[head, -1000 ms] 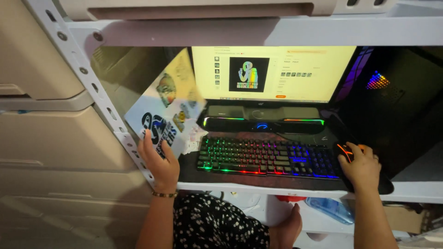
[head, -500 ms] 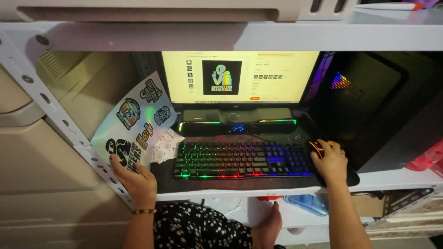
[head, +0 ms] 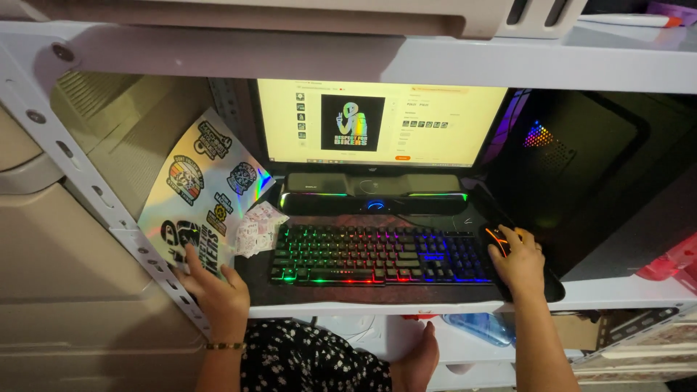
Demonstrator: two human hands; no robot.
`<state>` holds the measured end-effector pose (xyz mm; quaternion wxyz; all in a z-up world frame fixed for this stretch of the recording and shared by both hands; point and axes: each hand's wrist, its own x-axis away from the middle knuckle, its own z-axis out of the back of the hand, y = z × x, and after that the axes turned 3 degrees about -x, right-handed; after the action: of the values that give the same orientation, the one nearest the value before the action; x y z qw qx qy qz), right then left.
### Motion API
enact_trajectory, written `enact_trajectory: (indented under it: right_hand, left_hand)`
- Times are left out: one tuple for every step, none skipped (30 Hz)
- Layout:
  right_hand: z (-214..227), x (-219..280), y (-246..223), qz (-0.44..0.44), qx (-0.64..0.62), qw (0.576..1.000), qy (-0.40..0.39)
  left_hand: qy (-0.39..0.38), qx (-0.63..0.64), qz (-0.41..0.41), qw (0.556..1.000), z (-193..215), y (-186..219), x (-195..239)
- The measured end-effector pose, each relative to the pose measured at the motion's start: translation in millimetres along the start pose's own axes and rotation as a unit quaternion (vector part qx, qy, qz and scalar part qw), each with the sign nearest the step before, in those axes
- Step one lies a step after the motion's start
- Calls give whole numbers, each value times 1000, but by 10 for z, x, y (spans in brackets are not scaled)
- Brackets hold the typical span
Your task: A person is using a computer to browse and select graphic designs on a website, while holding a physical sheet of printed stickers for comparison.
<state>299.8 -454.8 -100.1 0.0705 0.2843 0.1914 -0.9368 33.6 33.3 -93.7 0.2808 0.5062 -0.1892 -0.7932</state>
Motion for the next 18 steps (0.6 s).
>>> enact_trajectory:
  right_hand:
    - [16,2,-10,0,0,1000,0]
    - [28,1,-25,-6,4,1000,-9]
    - [40,0,-39,-12,7,1000,-18]
    - [38,0,-28,-12,7,1000,-17]
    - [36,0,-18,-7,13,1000,-10]
    - [18,5,-22,1,19,1000,-5]
    - [51,18,30,2,17,1000,-6]
    - [45,6,36,4,25,999,-22]
    - [36,-5,36,6,34,999,-38]
    - [3,-4,61,16,28,998,-44]
    - [-32,-5,86,28,37,999,-25]
    - [-53,7,131,38,45,998,-4]
    - [-73,1,138,46,41,998,-10]
    - [-92,0,154,39,50,998,-10]
    - [-110,-7,173,31,59,998,-11]
    - [-131,4,166,33,56,998,-13]
    - [-150,12,162,48,55,997,14]
    - [-148,38,189,60,56,996,43]
  left_hand:
    - [0,0,0,1000,61,69,28]
    - [-8,6,-2,1000,122,137,49]
    - [-16,12,-3,1000,182,206,70]
    - [-15,12,-3,1000,173,209,149]
    - [-9,-3,-27,1000,164,209,228]
    - [-2,-20,-50,999,172,198,315]
    - [-1,-22,-49,999,109,161,401]
    - [-1,-62,-39,997,85,99,498]
    - [-2,-102,-28,994,61,31,593]
    - [2,-112,-21,993,125,78,644]
    - [8,-84,-40,996,185,126,694]
    - [13,-54,-61,997,236,184,748]
    - [16,-62,-55,996,248,196,817]
    - [4,-43,-74,996,248,213,875]
    - [-9,-24,-92,995,245,234,932]
    - [-8,-28,-91,995,270,306,877]
    - [-1,-25,-113,993,292,382,824]
    - [5,-19,-137,990,299,469,778]
